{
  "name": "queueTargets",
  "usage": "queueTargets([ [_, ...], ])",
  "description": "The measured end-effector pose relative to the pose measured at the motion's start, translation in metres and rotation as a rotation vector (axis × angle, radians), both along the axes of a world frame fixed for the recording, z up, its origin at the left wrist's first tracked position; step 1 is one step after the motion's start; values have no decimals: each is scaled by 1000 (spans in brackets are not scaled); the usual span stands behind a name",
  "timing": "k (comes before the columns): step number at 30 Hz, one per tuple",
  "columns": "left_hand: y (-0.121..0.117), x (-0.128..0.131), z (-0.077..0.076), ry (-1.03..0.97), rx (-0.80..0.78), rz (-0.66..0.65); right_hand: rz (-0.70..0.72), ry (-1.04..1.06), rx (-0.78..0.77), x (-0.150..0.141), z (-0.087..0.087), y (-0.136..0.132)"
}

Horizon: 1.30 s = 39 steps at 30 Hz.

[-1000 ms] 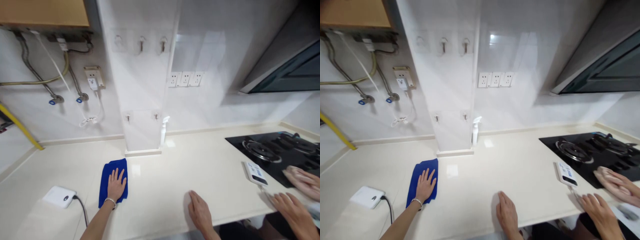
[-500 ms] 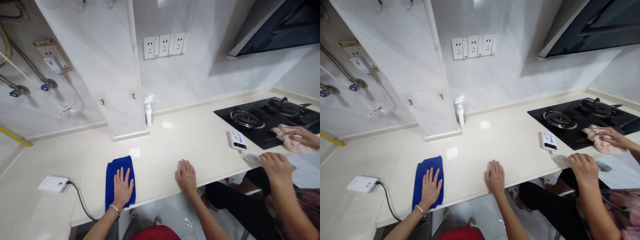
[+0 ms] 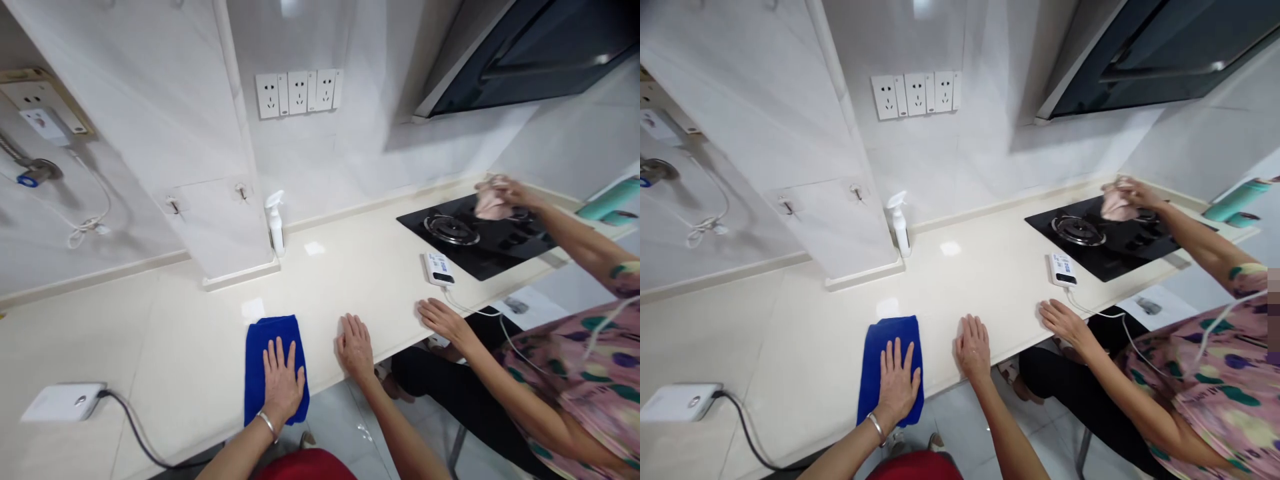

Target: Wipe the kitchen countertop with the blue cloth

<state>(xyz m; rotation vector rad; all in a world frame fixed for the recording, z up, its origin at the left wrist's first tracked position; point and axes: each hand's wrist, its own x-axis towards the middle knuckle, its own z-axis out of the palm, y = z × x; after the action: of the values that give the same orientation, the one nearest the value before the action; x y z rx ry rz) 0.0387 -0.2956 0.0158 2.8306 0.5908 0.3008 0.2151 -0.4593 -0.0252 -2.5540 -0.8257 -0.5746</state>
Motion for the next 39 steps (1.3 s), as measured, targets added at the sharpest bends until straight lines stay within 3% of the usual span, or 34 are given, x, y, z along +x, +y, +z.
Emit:
queueTargets([
  [5,-27,30,-1,-51,-118,-194,-3,14,-28,1,5,-4],
  [10,-32,38,0,-67,-197,-285,-9,23,-2,4,-4,-11],
  [15,-15,24,5,-53,-251,-352,32,-12,21,6,-10,-15],
  [20,28,-22,14,-40,-241,-424,34,-22,38,7,-13,-17],
  [24,72,-67,21,-33,-169,-275,41,-35,45,8,-18,-17],
  [28,119,-89,21,-33,-75,-87,51,-73,55,7,-19,-16],
  [39,229,-74,14,-93,-4,317,57,-96,37,7,-20,-13],
])
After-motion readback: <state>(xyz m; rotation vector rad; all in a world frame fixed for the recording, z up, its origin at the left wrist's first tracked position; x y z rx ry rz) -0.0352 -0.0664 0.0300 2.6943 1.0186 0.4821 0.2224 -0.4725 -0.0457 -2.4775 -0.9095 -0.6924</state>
